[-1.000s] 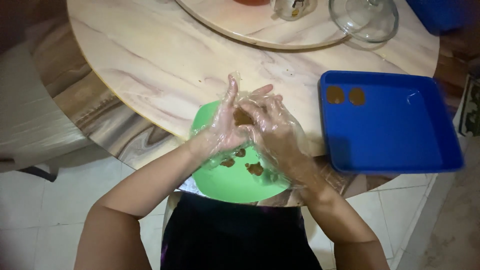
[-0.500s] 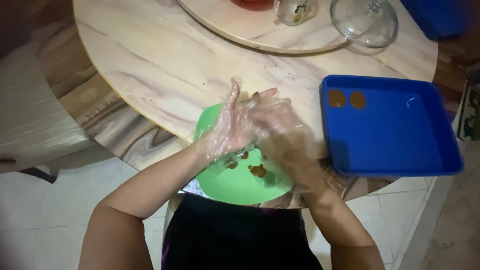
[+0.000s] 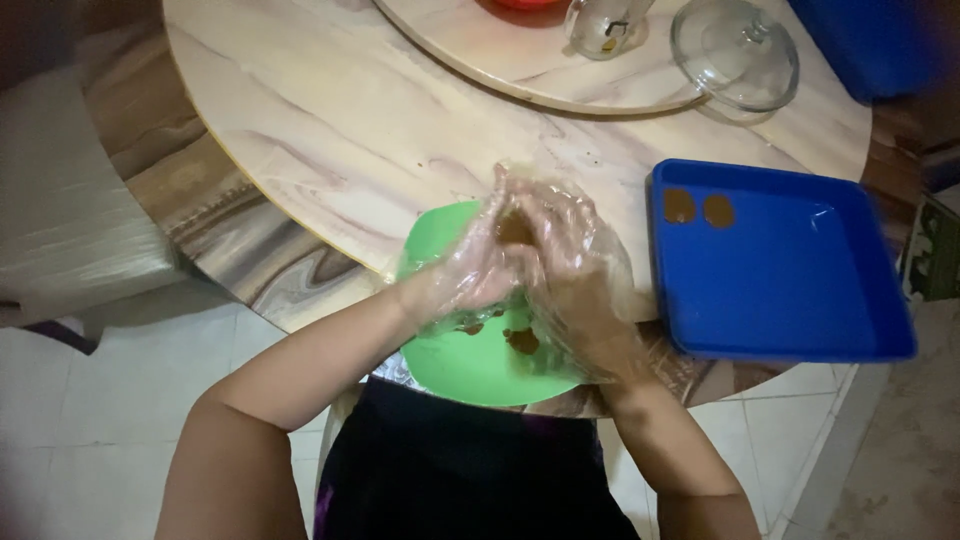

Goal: Shaping small pieces of dough into balls by rolling them between gloved hands and placing them on a tray.

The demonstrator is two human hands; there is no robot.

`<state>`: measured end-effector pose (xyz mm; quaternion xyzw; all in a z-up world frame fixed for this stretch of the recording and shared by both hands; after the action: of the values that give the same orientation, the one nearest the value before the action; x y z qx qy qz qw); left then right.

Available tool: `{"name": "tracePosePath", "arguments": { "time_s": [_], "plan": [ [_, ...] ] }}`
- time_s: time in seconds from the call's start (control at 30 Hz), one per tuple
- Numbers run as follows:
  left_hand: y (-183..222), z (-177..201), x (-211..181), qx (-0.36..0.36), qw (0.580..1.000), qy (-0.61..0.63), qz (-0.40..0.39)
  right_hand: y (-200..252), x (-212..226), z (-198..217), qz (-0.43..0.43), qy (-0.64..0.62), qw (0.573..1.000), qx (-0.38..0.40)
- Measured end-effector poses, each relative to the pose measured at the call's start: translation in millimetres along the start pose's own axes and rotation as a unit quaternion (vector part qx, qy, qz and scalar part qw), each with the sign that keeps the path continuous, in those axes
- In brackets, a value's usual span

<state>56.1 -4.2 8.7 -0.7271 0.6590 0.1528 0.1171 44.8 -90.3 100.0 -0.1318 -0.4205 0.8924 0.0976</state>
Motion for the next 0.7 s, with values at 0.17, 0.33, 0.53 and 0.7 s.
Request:
{"name": "tracePosePath", "arguments": {
  "time_s": [0.17,0.33,0.53,0.7],
  "plan": [
    [0,26,15,-0.194,0.969,-0.129,0.082,12,-21,-8,-0.118,-0.214,0.967,-0.072],
    [2,18,11,-0.085,0.990,-0.052,0.103,11,-20,0,-0.188,-0.315,0.929,-0.038],
    [6,12,11,-0.032,0.994,-0.059,0.090,15,-18,-4,-0.271,-0.449,0.851,-0.023],
    [20,-26,-8,-0.074,0.965,-0.246,0.047,21,-15,-3,-0.054,-0.110,0.992,-0.004]
  ]
}}
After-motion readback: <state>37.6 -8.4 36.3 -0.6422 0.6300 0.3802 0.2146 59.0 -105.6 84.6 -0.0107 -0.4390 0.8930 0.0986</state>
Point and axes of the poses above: each hand's wrist, its own y-axis away from the middle knuckle, its own z-axis out of the back of the hand, x = y × z, the point moved 5 cm from there along -y, towards the middle knuckle, and after that the axes turned 12 degrees about -x, right-handed, at the moved point
